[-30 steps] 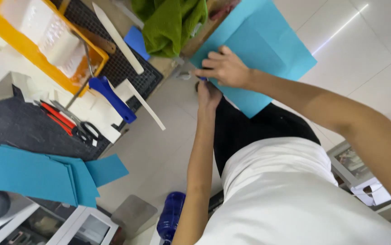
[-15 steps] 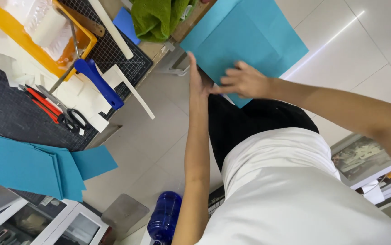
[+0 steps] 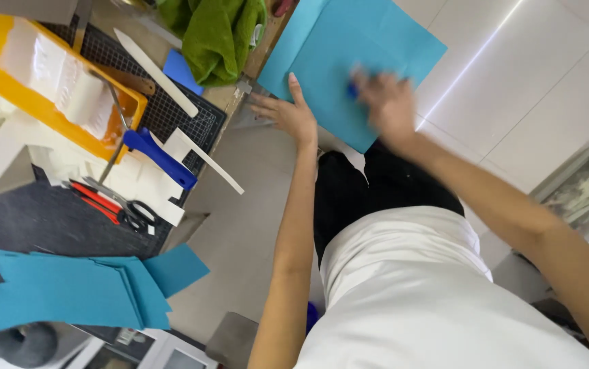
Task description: Folding a blue sheet of paper and using a creasing tool to sharpen the edges on a workbench.
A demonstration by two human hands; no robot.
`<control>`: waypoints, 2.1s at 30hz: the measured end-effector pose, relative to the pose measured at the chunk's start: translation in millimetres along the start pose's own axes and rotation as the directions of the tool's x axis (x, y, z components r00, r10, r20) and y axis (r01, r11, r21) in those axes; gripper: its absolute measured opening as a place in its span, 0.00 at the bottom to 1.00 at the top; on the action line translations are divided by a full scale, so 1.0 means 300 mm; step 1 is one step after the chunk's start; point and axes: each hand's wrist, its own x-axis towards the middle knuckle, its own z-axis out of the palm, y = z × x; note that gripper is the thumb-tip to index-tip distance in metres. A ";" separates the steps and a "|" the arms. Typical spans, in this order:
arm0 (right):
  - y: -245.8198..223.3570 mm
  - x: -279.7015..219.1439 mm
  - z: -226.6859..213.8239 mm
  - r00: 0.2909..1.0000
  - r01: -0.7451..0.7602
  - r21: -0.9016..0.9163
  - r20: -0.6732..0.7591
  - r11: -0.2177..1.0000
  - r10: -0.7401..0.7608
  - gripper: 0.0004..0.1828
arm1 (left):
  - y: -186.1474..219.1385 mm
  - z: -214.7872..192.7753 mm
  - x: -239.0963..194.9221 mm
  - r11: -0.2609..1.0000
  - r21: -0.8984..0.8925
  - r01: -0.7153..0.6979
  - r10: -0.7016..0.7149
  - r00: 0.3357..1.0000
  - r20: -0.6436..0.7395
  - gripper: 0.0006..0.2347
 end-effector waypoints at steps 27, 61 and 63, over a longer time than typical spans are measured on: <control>-0.121 -0.086 -0.058 0.757 -0.482 0.035 -0.486 0.875 0.436 0.26 | 0.094 -0.030 0.013 0.197 0.649 -0.735 0.659 0.589 0.467 0.37; -0.311 0.109 0.015 0.856 -0.257 -0.027 -0.470 0.966 0.215 0.21 | 0.105 -0.304 0.284 0.040 0.189 -0.981 0.492 0.184 0.851 0.52; -0.292 0.125 0.019 0.890 -0.125 -0.003 -0.443 0.992 0.111 0.21 | 0.057 -0.281 0.311 0.040 0.198 -0.979 0.523 0.190 0.831 0.52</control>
